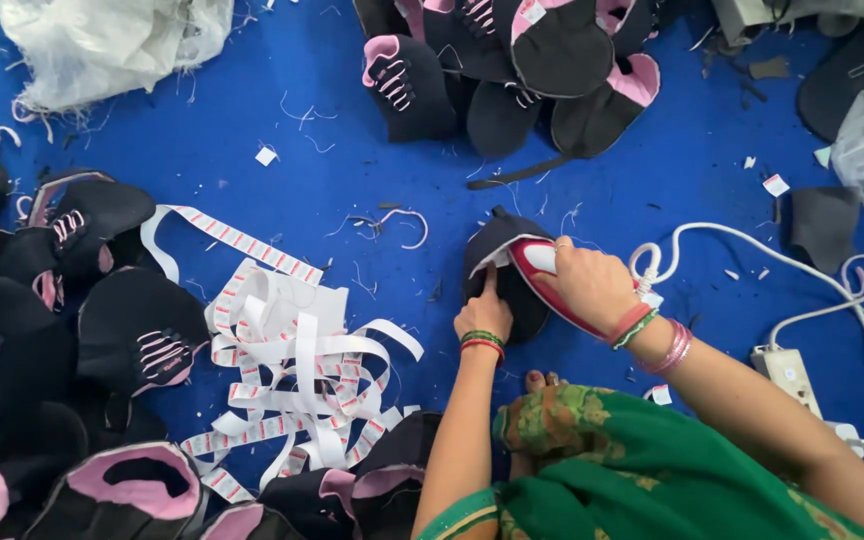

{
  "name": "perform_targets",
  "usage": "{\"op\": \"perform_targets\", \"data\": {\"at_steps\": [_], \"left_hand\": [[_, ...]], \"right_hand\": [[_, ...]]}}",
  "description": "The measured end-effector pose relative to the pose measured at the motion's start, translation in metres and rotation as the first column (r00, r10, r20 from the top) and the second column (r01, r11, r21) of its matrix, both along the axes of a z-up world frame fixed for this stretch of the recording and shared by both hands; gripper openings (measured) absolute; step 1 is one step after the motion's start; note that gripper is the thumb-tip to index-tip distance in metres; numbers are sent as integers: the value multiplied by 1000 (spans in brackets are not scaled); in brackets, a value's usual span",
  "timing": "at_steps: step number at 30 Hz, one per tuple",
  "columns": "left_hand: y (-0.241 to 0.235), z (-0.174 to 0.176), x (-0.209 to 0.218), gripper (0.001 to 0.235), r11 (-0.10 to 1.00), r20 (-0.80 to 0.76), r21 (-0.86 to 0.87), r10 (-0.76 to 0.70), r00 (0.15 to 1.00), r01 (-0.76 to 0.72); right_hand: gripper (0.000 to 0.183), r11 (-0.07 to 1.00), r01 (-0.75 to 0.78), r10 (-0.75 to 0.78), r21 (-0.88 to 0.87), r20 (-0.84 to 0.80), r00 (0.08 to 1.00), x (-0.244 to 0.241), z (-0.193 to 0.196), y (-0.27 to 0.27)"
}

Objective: Ironing labels or reinforcements onto fabric shoe upper components on a factory floor.

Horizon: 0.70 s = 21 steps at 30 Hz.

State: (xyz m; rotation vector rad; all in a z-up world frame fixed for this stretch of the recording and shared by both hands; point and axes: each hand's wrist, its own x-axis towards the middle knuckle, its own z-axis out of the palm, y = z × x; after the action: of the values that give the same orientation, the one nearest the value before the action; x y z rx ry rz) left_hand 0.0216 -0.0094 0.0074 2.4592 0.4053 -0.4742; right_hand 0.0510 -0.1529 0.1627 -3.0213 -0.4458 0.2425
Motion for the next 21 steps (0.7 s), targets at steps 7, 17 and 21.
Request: {"op": "perform_targets", "data": {"at_steps": [7,17,21], "left_hand": [[6,-2,-8,71,999,39,32,-16,999,15],[15,-35,-35,36,936,681,-287,350,643,-205],[15,-38,-29,71,961,620,-239,260,740,-138]], "right_hand": [[43,993,-104,98,55,95,991,15,-69,1],[59,999,13,-9,41,-102,995,14,-37,-21],[64,998,45,-38,47,-131,991,21,-26,-8]]}}
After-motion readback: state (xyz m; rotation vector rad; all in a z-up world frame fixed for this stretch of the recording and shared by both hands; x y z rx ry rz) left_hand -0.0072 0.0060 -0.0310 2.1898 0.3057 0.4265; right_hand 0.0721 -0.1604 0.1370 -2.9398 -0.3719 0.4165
